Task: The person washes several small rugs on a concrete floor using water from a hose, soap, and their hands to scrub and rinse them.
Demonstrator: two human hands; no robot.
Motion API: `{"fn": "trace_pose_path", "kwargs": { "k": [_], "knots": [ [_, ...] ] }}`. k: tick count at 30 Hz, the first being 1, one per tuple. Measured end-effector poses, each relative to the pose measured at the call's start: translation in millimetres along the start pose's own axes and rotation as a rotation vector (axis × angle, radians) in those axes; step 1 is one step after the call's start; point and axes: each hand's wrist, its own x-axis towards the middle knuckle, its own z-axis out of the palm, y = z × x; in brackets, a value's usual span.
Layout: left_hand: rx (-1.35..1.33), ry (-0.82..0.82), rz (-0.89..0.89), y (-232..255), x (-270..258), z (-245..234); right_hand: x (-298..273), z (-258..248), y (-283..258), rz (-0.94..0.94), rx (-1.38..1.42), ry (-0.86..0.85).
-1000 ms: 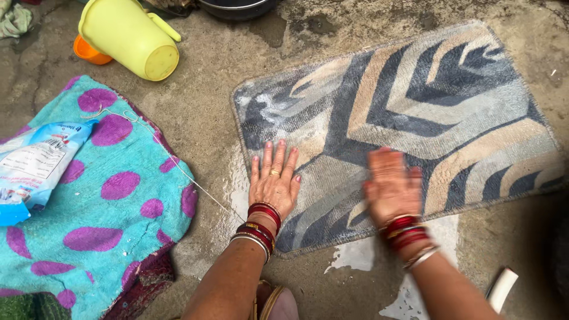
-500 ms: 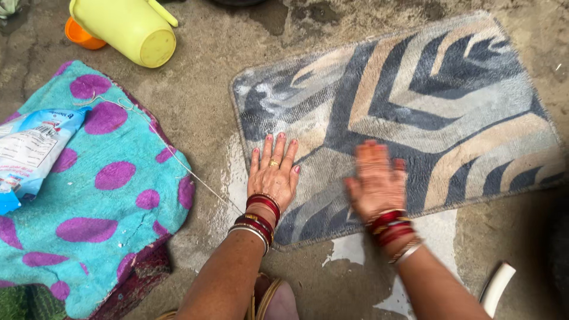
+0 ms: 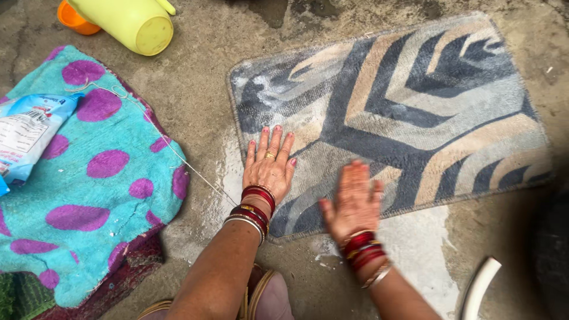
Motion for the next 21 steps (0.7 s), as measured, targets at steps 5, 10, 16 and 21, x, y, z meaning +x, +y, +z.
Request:
{"fn": "trace_pose_path", "kwargs": {
  "k": [5, 10, 16, 21],
  "knots": [
    [0.001, 0.012, 0.02, 0, -1, 2, 7, -24, 4, -0.18, -0.079, -0.402],
    [-0.02, 0.024, 0.021, -2, 1, 7, 22, -38, 158, 0.185, -0.025, -0.21],
    [0.0, 0.014, 0.019, 0, -1, 0, 29, -8, 30, 0.173, -0.06, -0.201],
    [-0.015, 0.013, 0.014, 1, 3, -2, 74, -13, -23, -0.072, -0.164, -0.534]
  ]
}}
